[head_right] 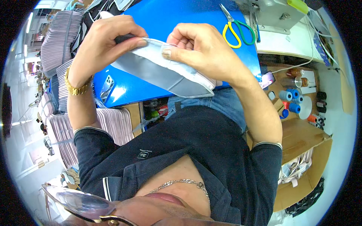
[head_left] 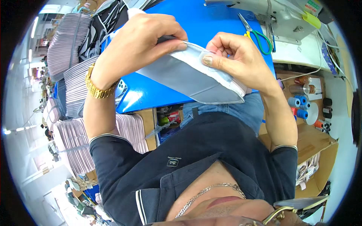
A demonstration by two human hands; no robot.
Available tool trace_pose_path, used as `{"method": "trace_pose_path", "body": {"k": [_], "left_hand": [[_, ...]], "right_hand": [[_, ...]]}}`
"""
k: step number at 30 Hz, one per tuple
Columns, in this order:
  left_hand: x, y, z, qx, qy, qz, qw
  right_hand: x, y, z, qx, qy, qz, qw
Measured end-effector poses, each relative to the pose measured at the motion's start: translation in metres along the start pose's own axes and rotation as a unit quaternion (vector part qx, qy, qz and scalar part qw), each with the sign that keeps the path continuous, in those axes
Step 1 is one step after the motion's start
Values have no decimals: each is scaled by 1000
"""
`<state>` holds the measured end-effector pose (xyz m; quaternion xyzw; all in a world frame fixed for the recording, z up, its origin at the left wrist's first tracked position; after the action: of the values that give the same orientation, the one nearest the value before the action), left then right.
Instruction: Assembling and sewing small leather pouches using an industrial sewing machine.
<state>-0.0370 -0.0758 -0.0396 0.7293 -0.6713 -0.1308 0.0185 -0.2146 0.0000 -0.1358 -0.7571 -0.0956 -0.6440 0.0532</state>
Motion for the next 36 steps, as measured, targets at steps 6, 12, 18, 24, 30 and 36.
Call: {"method": "trace_pose_path", "body": {"k": [6, 12, 18, 24, 30, 36], "left_hand": [[52, 19, 18, -4, 14, 50, 999], [103, 26, 48, -22, 52, 24, 998], [138, 35, 63, 16, -59, 1, 998], [162, 48, 59, -43, -81, 4, 996], [172, 59, 61, -136, -277, -97, 946], [188, 57, 80, -266, -222, 153, 925]], "right_hand": [[-34, 17, -13, -60, 49, 31, 997], [-63, 40, -27, -54, 139, 90, 985], [-78, 59, -39, -36, 139, 129, 981], [-66, 83, -52, 19, 164, 122, 979], [-62, 87, -62, 18, 202, 131, 970], [-69, 92, -66, 29, 189, 131, 973]]}}
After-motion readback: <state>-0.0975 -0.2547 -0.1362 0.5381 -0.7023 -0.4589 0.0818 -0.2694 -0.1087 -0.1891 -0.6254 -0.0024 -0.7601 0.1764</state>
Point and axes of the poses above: each hand's wrist, its own y-axis towards the middle knuckle, its own z-axis out of the palm, x = y × z, the point moved 3 cm from there along y, towards the middle knuckle, and after that the axes turned 11 degrees about z, right-handed, at the moved point
